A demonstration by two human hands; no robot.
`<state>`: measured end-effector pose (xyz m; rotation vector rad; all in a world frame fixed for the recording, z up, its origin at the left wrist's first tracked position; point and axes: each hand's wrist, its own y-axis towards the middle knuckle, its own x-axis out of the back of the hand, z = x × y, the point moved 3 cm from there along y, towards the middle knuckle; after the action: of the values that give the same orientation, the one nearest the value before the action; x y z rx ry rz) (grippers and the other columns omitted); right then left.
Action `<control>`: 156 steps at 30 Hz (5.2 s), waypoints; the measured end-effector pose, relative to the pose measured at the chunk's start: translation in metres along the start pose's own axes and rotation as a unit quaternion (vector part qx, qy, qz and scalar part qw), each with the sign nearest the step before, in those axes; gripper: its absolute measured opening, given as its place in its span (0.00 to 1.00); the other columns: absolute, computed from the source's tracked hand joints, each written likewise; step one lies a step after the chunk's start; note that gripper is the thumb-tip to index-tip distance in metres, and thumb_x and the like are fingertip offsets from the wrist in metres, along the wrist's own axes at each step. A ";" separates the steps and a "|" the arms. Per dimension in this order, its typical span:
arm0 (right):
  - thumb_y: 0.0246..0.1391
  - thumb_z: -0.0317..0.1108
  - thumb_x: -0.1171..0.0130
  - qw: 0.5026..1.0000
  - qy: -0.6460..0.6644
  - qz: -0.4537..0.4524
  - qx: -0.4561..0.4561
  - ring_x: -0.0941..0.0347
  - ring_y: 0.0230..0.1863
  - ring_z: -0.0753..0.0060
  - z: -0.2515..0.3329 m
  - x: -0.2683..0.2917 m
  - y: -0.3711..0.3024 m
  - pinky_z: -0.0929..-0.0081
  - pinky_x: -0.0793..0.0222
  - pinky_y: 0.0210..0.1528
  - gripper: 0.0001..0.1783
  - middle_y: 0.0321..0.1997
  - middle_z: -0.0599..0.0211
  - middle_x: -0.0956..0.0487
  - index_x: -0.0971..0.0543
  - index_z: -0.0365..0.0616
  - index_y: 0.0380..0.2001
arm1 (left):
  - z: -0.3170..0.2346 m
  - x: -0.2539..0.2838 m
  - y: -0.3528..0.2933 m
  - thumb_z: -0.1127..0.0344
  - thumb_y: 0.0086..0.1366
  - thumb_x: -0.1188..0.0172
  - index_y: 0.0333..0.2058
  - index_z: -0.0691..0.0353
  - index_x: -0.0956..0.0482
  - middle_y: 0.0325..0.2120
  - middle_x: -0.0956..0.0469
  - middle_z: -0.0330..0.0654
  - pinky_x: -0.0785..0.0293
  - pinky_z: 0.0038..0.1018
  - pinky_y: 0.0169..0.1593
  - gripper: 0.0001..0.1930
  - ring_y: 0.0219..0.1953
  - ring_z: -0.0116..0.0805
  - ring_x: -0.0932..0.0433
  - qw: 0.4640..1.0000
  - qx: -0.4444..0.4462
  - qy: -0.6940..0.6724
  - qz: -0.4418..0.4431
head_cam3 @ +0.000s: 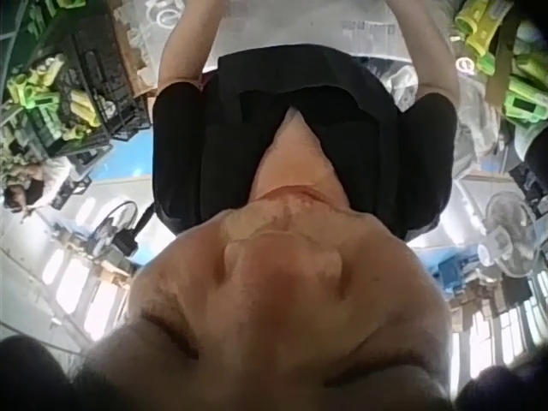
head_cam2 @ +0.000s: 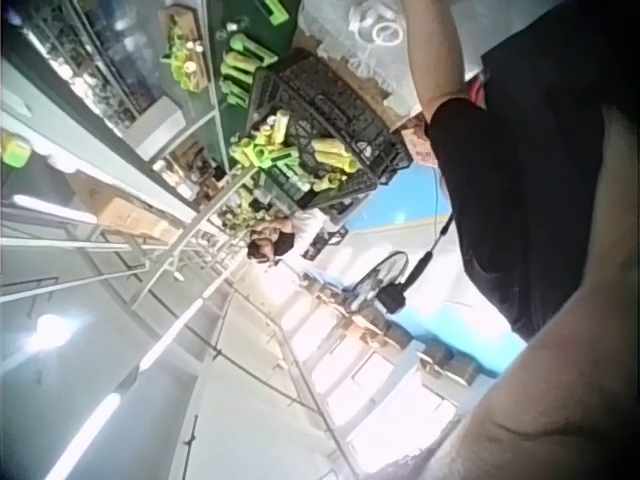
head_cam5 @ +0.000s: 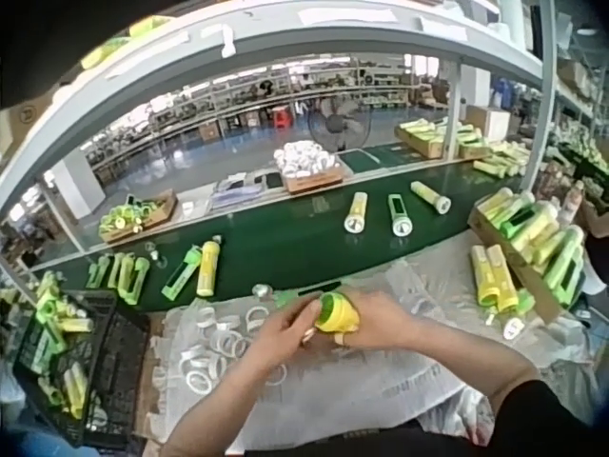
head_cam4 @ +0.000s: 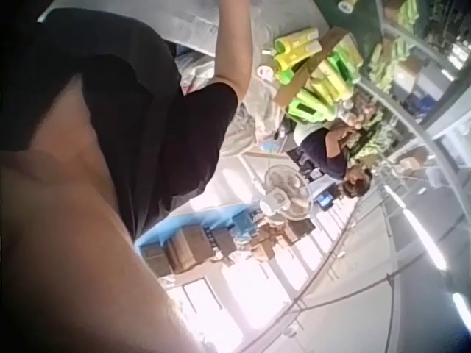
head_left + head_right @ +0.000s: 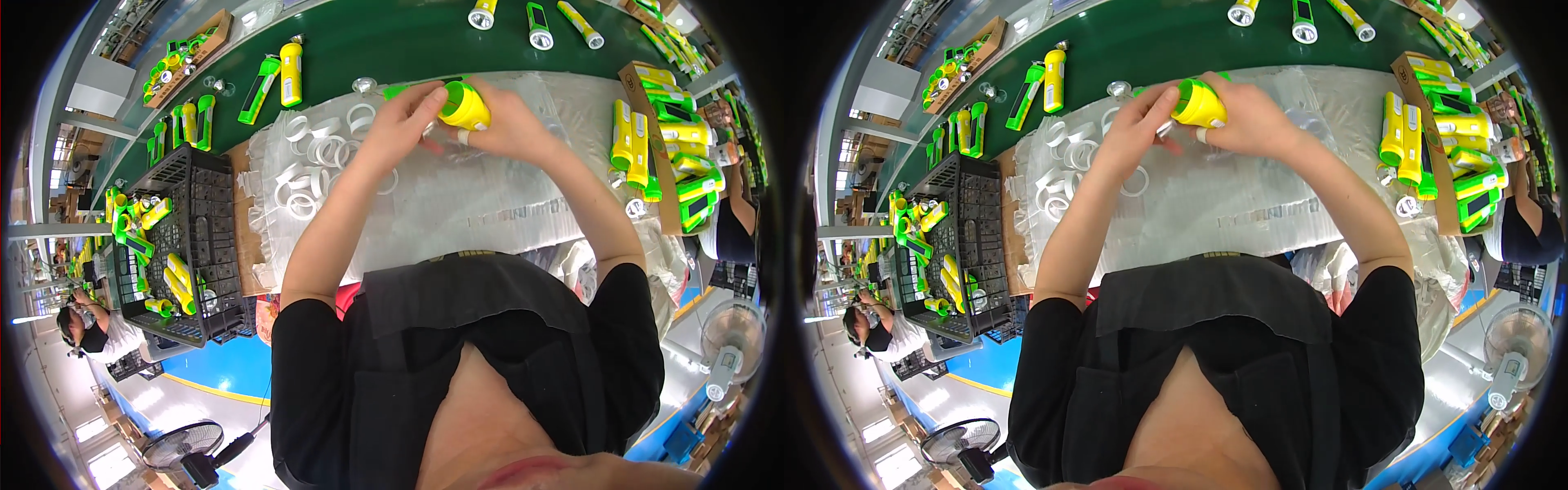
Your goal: Assembling flashlights by attaching heads and components on a factory production line.
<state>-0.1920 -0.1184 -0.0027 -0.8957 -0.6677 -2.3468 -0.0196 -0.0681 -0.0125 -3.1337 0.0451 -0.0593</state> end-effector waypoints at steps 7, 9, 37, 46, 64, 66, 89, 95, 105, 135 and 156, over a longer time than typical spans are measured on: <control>0.49 0.57 0.34 0.944 0.267 0.088 -0.175 0.21 0.31 0.62 0.040 -0.036 -0.061 0.67 0.26 0.36 0.42 0.37 0.59 0.21 0.38 0.49 0.61 | 0.012 0.009 -0.046 0.61 0.66 0.38 0.45 0.62 0.22 0.36 0.20 0.35 0.31 0.18 0.35 0.14 0.32 0.19 0.27 0.987 -0.117 -0.011 -0.110; 0.58 0.47 0.39 0.930 0.285 0.135 -0.190 0.22 0.36 0.70 0.054 -0.047 -0.069 0.72 0.25 0.39 0.33 0.44 0.62 0.26 0.38 0.47 0.61 | 0.001 0.007 -0.063 0.59 0.67 0.42 0.40 0.61 0.18 0.36 0.19 0.37 0.30 0.22 0.41 0.12 0.34 0.24 0.27 0.981 -0.159 0.072 -0.086; 0.63 0.39 0.47 0.806 0.572 0.002 -0.150 0.25 0.31 0.74 0.045 -0.063 -0.097 0.75 0.27 0.36 0.22 0.35 0.63 0.23 0.36 0.43 0.57 | 0.010 -0.013 -0.077 0.60 0.69 0.53 0.59 0.58 0.28 0.48 0.31 0.46 0.35 0.32 0.51 0.22 0.48 0.41 0.33 0.917 -0.276 0.281 0.059; 0.63 0.40 0.46 0.819 0.555 0.081 -0.121 0.25 0.32 0.73 0.054 -0.085 -0.088 0.75 0.27 0.36 0.23 0.38 0.64 0.25 0.35 0.43 0.57 | 0.015 -0.014 -0.091 0.67 0.64 0.54 0.43 0.65 0.22 0.44 0.26 0.48 0.38 0.40 0.55 0.15 0.47 0.48 0.28 0.920 -0.347 0.182 0.012; 0.60 0.37 0.45 0.864 0.501 -0.057 0.011 0.27 0.30 0.73 0.045 -0.091 -0.032 0.73 0.30 0.35 0.23 0.34 0.63 0.25 0.36 0.40 0.55 | 0.004 0.070 -0.071 0.66 0.54 0.33 0.53 0.49 0.23 0.43 0.27 0.47 0.29 0.37 0.45 0.24 0.48 0.43 0.27 0.842 -0.225 0.489 0.035; 0.60 0.37 0.45 0.869 0.492 -0.051 0.006 0.27 0.30 0.73 0.047 -0.088 -0.030 0.74 0.30 0.35 0.23 0.34 0.63 0.25 0.36 0.41 0.55 | -0.014 0.071 -0.071 0.75 0.56 0.35 0.49 0.56 0.23 0.42 0.25 0.46 0.26 0.31 0.43 0.20 0.46 0.38 0.25 0.973 -0.171 0.156 -0.022; 0.57 0.39 0.38 0.923 0.328 -0.124 0.158 0.26 0.51 0.63 0.039 -0.059 -0.025 0.66 0.30 0.54 0.29 0.48 0.65 0.23 0.33 0.44 0.59 | -0.051 0.032 -0.065 0.59 0.42 0.24 0.35 0.57 0.16 0.38 0.24 0.43 0.26 0.33 0.39 0.20 0.39 0.41 0.25 0.862 -0.339 0.377 0.012; 0.45 0.34 0.29 0.976 0.077 -0.003 0.205 0.24 0.52 0.61 0.045 0.011 -0.018 0.67 0.28 0.54 0.28 0.52 0.62 0.23 0.27 0.45 0.51 | -0.043 0.018 -0.065 0.60 0.45 0.25 0.38 0.57 0.20 0.40 0.23 0.44 0.24 0.35 0.42 0.21 0.42 0.45 0.22 0.870 -0.327 0.369 0.003; 0.41 0.26 0.33 0.934 -0.113 0.277 0.196 0.29 0.38 0.61 0.084 0.039 0.004 0.68 0.31 0.39 0.18 0.37 0.63 0.29 0.26 0.38 0.38 | -0.037 -0.008 -0.068 0.64 0.49 0.26 0.37 0.57 0.24 0.35 0.20 0.40 0.24 0.34 0.40 0.19 0.39 0.43 0.20 0.919 -0.274 0.282 0.016; 0.63 0.53 0.54 0.961 -0.020 0.005 0.277 0.31 0.29 0.64 0.109 0.058 -0.049 0.71 0.38 0.27 0.28 0.30 0.59 0.31 0.26 0.39 0.51 | -0.017 -0.009 -0.084 0.58 0.47 0.23 0.66 0.59 0.46 0.49 0.24 0.54 0.28 0.38 0.55 0.51 0.52 0.43 0.24 0.948 0.023 -0.025 0.316; 0.48 0.55 0.34 0.975 -0.159 -0.148 0.039 0.26 0.51 0.55 -0.090 0.003 0.130 0.65 0.28 0.52 0.36 0.53 0.56 0.26 0.29 0.49 0.56 | 0.032 0.140 0.108 0.70 0.54 0.35 0.57 0.51 0.26 0.57 0.27 0.35 0.35 0.30 0.61 0.29 0.57 0.32 0.30 0.854 0.034 0.389 0.342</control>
<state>-0.1516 -0.2699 -0.0273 -1.2216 -1.0817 -2.4312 0.1182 -0.1795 -0.0403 -2.5822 1.0901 -1.2418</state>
